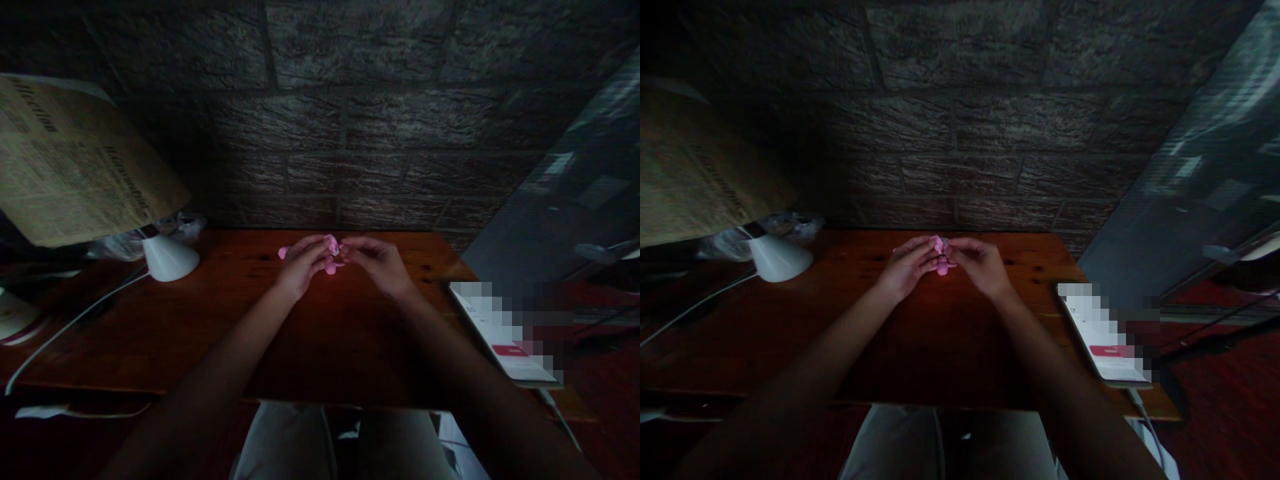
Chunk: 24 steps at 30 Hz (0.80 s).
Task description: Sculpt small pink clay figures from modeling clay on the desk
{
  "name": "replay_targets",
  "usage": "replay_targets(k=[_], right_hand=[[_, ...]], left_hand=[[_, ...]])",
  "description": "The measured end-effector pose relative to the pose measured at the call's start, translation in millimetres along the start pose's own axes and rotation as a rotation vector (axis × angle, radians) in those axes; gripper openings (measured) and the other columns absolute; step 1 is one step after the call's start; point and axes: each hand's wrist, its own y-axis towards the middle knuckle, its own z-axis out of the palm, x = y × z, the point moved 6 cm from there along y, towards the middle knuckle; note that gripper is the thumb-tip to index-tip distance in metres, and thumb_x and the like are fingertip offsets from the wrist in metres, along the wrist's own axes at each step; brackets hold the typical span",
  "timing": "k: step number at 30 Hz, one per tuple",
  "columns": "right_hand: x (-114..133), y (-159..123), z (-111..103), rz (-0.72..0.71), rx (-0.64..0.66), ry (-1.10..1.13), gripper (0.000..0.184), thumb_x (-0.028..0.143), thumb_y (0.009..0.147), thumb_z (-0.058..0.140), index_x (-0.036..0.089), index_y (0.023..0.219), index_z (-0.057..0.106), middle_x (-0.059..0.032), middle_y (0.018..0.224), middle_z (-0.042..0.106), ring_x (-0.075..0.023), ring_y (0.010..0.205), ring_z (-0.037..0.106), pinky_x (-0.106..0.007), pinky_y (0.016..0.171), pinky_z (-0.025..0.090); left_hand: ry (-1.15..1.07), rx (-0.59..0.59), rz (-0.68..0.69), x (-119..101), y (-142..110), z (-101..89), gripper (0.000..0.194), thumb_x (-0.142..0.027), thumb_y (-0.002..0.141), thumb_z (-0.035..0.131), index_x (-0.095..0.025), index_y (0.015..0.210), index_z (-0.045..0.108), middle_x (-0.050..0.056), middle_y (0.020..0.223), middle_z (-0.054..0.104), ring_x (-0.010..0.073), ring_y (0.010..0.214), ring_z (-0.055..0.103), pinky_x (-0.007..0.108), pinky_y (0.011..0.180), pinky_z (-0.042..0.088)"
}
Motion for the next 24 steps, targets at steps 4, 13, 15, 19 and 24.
replay_targets(k=[4, 13, 15, 19, 24], right_hand=[[-1.2, -0.1, -1.1, 0.011, -0.024, -0.035, 0.03, 0.049, 0.075, 0.085, 0.023, 0.091, 0.081, -0.0041, 0.089, 0.08, -0.0195, 0.079, 0.073, -0.04, 0.084, 0.061], [0.7, -0.5, -0.5, -0.015, -0.033, -0.031, 0.028, 0.048, 0.077, 0.084, 0.023, 0.09, 0.081, -0.0051, 0.088, 0.079, -0.0204, 0.079, 0.073, -0.042, 0.084, 0.06], [1.3, -0.5, -1.2, -0.021, -0.046, -0.041, 0.027, 0.046, 0.077, 0.083, 0.023, 0.09, 0.081, -0.005, 0.088, 0.079, -0.0202, 0.079, 0.073, -0.042, 0.084, 0.06], [4.3, -1.0, -1.8, -0.047, -0.069, -0.092, 0.023, 0.044, 0.078, 0.082, 0.023, 0.089, 0.081, -0.0047, 0.089, 0.08, -0.0204, 0.079, 0.074, -0.041, 0.082, 0.061], [6.5, -1.8, -1.0, -0.079, -0.085, -0.124, 0.025, 0.047, 0.078, 0.082, 0.024, 0.088, 0.081, -0.0048, 0.091, 0.081, -0.0213, 0.081, 0.075, -0.04, 0.081, 0.062]], left_hand=[[0.018, 0.0, 0.027, 0.1, -1.0, 2.0, 0.033, -0.031, 0.068, 0.09, -0.015, 0.092, 0.073, 0.004, 0.084, 0.077, 0.014, 0.069, 0.071, 0.027, 0.069, 0.057], [0.002, -0.036, 0.042, -0.5, -3.6, 5.7, 0.034, -0.029, 0.064, 0.093, -0.015, 0.087, 0.072, 0.005, 0.085, 0.077, 0.0147, 0.077, 0.072, 0.028, 0.074, 0.058], [0.008, -0.036, 0.045, -0.8, -4.0, 5.6, 0.032, -0.029, 0.066, 0.092, -0.015, 0.087, 0.073, 0.005, 0.087, 0.078, 0.0152, 0.079, 0.073, 0.029, 0.077, 0.059], [0.001, -0.051, 0.042, -0.4, -4.6, 4.5, 0.028, -0.027, 0.068, 0.091, -0.015, 0.087, 0.073, 0.005, 0.086, 0.078, 0.0162, 0.08, 0.073, 0.03, 0.078, 0.06], [0.0, -0.056, 0.039, 0.6, -4.5, 4.1, 0.027, -0.025, 0.07, 0.09, -0.015, 0.088, 0.072, 0.006, 0.086, 0.077, 0.0164, 0.078, 0.074, 0.03, 0.077, 0.06]])
